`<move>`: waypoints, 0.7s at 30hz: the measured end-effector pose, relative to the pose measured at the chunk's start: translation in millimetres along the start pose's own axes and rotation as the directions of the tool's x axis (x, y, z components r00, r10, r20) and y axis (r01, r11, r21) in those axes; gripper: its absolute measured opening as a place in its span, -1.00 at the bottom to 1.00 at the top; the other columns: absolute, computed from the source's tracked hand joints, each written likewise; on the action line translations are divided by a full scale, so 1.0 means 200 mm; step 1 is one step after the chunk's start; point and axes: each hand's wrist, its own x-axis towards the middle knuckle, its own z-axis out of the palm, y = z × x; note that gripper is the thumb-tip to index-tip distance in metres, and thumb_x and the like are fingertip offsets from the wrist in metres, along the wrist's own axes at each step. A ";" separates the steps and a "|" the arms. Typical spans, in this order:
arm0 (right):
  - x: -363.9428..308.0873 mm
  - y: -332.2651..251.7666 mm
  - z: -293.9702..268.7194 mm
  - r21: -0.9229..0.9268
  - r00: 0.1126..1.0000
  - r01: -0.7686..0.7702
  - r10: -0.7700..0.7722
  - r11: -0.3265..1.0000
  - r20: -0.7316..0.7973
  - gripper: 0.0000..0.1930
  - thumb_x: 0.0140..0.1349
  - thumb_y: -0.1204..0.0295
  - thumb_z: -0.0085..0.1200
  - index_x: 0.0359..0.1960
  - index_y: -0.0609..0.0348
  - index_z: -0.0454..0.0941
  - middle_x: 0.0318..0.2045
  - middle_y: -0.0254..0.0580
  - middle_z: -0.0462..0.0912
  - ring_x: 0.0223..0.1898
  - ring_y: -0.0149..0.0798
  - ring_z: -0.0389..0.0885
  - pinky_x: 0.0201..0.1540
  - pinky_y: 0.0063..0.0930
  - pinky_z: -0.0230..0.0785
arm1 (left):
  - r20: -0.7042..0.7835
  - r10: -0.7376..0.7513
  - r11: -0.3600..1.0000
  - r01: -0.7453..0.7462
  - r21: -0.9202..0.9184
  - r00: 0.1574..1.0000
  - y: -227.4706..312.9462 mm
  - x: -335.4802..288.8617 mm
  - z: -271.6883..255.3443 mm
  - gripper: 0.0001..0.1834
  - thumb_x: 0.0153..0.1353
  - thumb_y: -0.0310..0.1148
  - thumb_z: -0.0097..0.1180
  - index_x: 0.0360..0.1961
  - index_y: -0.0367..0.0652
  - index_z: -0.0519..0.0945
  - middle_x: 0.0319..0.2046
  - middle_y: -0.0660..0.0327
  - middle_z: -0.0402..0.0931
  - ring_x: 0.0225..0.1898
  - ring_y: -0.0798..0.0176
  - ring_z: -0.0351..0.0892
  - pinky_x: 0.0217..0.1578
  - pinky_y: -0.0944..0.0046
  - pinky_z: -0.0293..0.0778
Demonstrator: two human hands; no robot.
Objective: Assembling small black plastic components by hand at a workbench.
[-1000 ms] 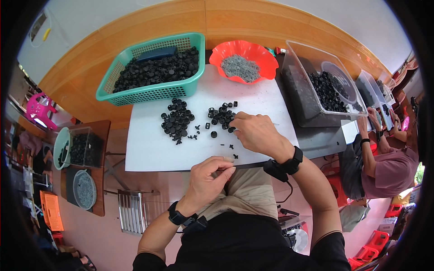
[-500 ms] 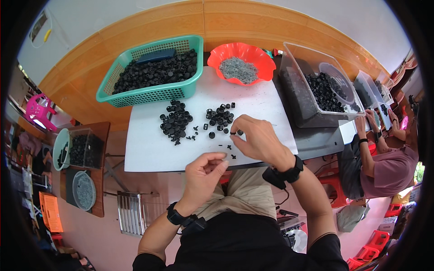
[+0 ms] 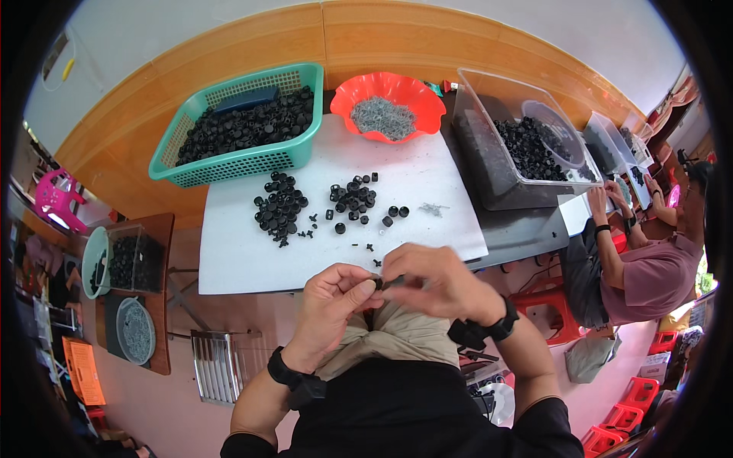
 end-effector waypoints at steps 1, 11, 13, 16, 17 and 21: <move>0.00 0.01 -0.05 0.012 0.998 -0.066 0.065 0.998 0.021 -0.76 0.13 0.49 0.36 -0.21 0.17 0.55 -0.22 -0.21 0.67 -0.50 -0.20 0.63 -0.48 -0.42 0.42 | -0.001 0.003 1.000 -0.003 -0.002 1.000 0.00 0.00 0.00 -0.86 0.35 -0.52 0.21 -0.09 -0.27 0.61 -0.23 0.15 0.69 -0.22 0.32 0.73 -0.12 0.31 0.70; 0.11 0.30 -0.42 -0.683 0.954 -0.278 0.279 0.675 -0.112 -0.80 0.16 0.49 0.19 -0.16 0.17 0.64 -0.21 -0.05 0.71 -0.13 0.10 0.67 -0.08 -0.08 0.49 | 0.002 -0.010 1.000 0.010 0.005 1.000 -0.04 0.00 0.03 -0.87 0.33 -0.57 0.21 -0.11 -0.29 0.63 -0.18 0.09 0.69 -0.18 0.24 0.74 -0.07 0.26 0.71; 0.12 0.34 -0.42 -0.739 0.965 -0.207 0.256 0.641 -0.048 -0.79 0.14 0.52 0.20 -0.17 0.22 0.63 -0.30 -0.02 0.71 -0.22 0.08 0.68 -0.16 -0.13 0.50 | 0.003 -0.016 1.000 0.016 0.020 1.000 -0.05 0.00 0.03 -0.87 0.32 -0.57 0.21 -0.12 -0.29 0.63 -0.17 0.08 0.69 -0.17 0.23 0.74 -0.06 0.25 0.71; 0.14 0.40 -0.42 -0.771 0.936 -0.224 0.351 0.597 0.000 -0.78 0.10 0.57 0.15 -0.18 0.27 0.64 -0.39 0.03 0.72 -0.28 0.12 0.69 -0.17 -0.10 0.51 | 0.028 -0.013 1.000 0.013 0.026 1.000 -0.06 -0.01 0.02 -0.86 0.32 -0.56 0.22 -0.11 -0.30 0.63 -0.17 0.06 0.68 -0.16 0.22 0.73 -0.05 0.23 0.71; 0.15 0.41 -0.42 -0.770 0.937 -0.223 0.350 0.598 0.001 -0.78 0.10 0.57 0.15 -0.18 0.27 0.64 -0.39 0.03 0.72 -0.28 0.12 0.69 -0.17 -0.10 0.51 | 0.028 -0.007 1.000 0.006 0.021 1.000 -0.07 -0.01 0.02 -0.86 0.32 -0.56 0.22 -0.11 -0.30 0.63 -0.16 0.06 0.68 -0.15 0.22 0.73 -0.05 0.23 0.71; 0.17 0.42 -0.43 -0.740 0.938 -0.215 0.347 0.637 0.026 -0.77 0.03 0.61 0.08 -0.25 0.32 0.67 -0.45 0.08 0.71 -0.33 0.15 0.69 -0.18 -0.10 0.53 | 0.030 0.001 1.000 -0.001 0.006 1.000 -0.07 -0.02 0.02 -0.86 0.32 -0.55 0.23 -0.11 -0.30 0.63 -0.16 0.05 0.68 -0.15 0.22 0.73 -0.05 0.23 0.71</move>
